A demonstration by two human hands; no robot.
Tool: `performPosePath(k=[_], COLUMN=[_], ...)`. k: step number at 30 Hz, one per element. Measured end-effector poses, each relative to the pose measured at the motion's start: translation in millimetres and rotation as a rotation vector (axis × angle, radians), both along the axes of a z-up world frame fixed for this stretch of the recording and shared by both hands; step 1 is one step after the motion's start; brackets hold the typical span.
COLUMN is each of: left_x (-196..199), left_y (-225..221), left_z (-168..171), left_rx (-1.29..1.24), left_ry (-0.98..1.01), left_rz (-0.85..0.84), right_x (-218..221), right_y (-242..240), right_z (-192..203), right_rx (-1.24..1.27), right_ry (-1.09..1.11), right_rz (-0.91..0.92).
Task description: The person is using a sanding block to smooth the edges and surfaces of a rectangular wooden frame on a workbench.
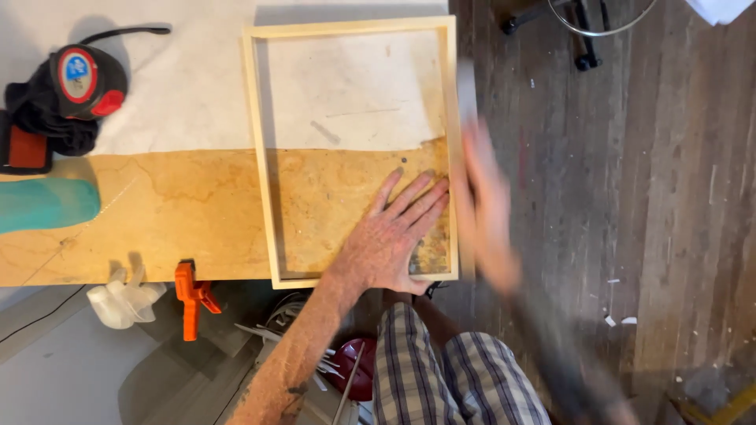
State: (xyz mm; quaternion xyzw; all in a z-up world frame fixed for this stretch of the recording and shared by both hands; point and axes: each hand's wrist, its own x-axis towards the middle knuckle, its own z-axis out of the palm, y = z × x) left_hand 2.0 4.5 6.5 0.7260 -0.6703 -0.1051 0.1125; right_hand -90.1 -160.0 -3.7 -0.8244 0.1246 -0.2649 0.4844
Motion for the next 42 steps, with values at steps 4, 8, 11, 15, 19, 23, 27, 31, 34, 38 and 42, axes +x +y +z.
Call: performPosePath(k=[4,8,11,15,19,23,27,31,34,38,42], left_x=[0.0,-0.7,-2.5,-11.1,-25.0,-38.2,-82.2,-132.8,-142.3,-98.4,-58.9], left_y=[1.2,1.2,0.1,-8.1,-51.5,-103.8,-103.5,-66.6,-18.0,46.7,110.5], left_z=[1.9,-2.6,-0.5,25.8,27.1,17.9,20.1,66.3,96.8,109.9,67.7], left_rx=[0.115,0.054,0.096,0.071,-0.047,0.023,-0.016,-0.162,-0.212,-0.183,-0.019], left_ry=[-0.097,-0.023,-0.038,0.013,0.245,0.27,0.375,0.386,0.29,-0.008,0.008], left_rz=[-0.022,-0.018,-0.007,0.036,0.555,0.95,1.049,0.966,0.781,0.393,0.398], right_x=[-131.2,-50.5,86.6,148.6,48.6,-64.5,-132.2,-193.1,-210.6,-211.8,-196.2], right_y=[85.7,35.7,-59.8,-127.8,-97.3,-70.8,-55.0,-72.0,-81.4,-77.3,-56.1], right_z=[-4.7,10.2,-3.1,5.0,50.7,15.7,11.4,-15.1,-17.6,-7.0,-5.4], right_rx=[-0.059,-0.169,-0.214,-0.197,0.1,0.406,0.516,0.558,0.54,0.621,0.689], right_ry=[0.217,0.233,0.061,-0.185,-0.132,-0.007,0.032,0.001,-0.023,-0.051,-0.019], right_rz=[-0.007,0.061,0.042,-0.107,-0.11,-0.335,-0.43,-0.501,-0.477,-0.466,-0.474])
